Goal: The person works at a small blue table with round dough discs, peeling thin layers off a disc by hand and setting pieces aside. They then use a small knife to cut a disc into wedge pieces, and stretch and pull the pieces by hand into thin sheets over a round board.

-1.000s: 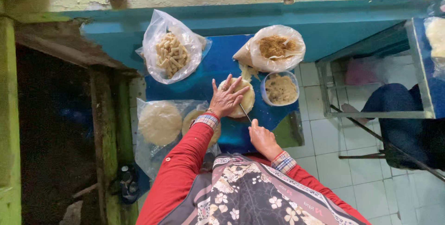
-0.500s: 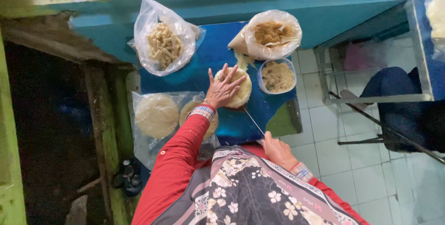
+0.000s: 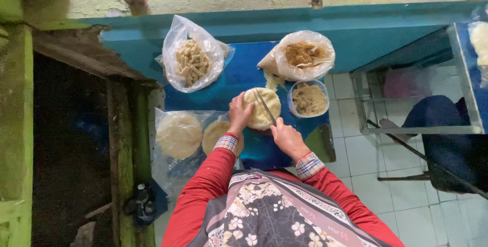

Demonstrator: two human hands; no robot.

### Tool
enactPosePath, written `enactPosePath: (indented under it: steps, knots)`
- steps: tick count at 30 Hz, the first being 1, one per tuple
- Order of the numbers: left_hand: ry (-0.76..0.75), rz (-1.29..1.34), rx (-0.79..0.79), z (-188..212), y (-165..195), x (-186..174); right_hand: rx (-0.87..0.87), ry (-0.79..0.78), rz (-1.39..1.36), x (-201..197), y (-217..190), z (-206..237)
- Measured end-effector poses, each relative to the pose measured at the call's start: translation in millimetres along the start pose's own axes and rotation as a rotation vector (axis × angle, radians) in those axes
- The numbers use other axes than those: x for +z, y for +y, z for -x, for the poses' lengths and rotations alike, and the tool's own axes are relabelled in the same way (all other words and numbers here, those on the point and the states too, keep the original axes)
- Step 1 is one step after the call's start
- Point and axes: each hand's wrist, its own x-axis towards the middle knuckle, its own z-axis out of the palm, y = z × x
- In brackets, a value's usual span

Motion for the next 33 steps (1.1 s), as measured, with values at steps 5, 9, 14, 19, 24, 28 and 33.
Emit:
enactPosePath:
  steps: [5,9,14,19,24,28,33]
  knots:
    - [0.059,-0.003,-0.008,4.8,2.4,4.5,0.017,-0.057,-0.001,-0.1,-12.2,-7.5]
    - [0.139,-0.005,0.029,7.0,4.8,10.6,0.034,-0.089,0.008,-2.6,-19.8,-15.0]
    - [0.194,-0.064,0.052,4.4,4.5,11.3,0.016,-0.086,0.043,-4.5,-38.9,-36.4]
    - [0.222,-0.09,0.011,1.8,5.7,4.7,0.07,-0.21,0.058,-20.8,-53.2,-43.9]
    - [0.25,-0.15,0.022,4.2,10.6,-0.5,0.154,-0.303,0.022,-31.8,-54.6,-21.0]
    - [0.219,-0.19,0.001,6.7,8.7,-3.5,0.168,-0.338,0.04,-20.4,-45.4,-6.9]
    - [0.234,-0.23,0.018,5.1,3.9,-2.4,0.076,-0.21,0.062,6.8,-25.4,0.9]
